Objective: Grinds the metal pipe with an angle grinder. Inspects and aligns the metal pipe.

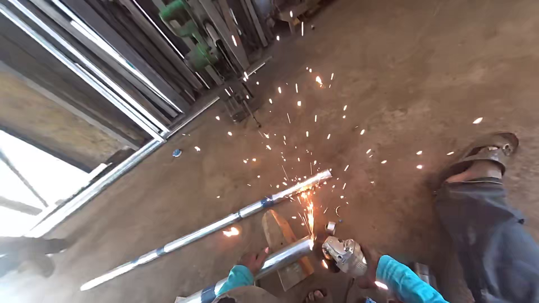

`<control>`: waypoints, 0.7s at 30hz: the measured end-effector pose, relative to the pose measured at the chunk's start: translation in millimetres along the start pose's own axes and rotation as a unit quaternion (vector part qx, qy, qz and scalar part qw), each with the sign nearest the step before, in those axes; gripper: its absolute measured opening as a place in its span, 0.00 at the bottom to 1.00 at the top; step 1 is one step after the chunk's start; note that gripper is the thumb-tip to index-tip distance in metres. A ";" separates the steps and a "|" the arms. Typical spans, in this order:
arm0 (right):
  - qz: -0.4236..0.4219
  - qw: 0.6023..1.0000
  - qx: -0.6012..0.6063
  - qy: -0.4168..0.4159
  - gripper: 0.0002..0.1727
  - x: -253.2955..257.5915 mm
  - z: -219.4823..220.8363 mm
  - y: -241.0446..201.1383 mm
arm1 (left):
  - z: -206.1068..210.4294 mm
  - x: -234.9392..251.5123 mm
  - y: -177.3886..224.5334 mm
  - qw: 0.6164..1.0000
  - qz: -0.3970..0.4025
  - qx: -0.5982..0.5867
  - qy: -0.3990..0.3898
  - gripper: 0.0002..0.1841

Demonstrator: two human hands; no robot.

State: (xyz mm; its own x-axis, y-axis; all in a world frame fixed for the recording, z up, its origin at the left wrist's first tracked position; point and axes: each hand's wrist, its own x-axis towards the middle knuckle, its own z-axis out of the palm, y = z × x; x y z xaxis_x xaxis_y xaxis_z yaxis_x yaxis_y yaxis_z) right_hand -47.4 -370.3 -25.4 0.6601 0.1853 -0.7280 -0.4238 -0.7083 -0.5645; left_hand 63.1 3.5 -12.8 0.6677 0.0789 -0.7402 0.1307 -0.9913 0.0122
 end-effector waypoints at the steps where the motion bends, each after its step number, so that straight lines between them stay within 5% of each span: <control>1: -0.002 1.000 0.008 0.004 0.58 -2.0 -0.7 -3.6 | -0.6 0.6 0.4 1.000 -0.003 0.005 -0.003 0.40; 21: 0.036 0.999 -0.018 0.020 0.62 8.3 7.2 7.5 | -1.0 5.4 -2.6 1.000 -0.012 0.014 -0.012 0.41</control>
State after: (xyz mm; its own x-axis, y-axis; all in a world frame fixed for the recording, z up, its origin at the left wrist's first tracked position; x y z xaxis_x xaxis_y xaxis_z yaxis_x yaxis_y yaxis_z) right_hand -49.6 -369.1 -38.5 0.6530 0.1063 -0.7499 -0.4488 -0.7432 -0.4962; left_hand 67.0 6.6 -16.2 0.6460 0.1011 -0.7566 0.1258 -0.9917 -0.0250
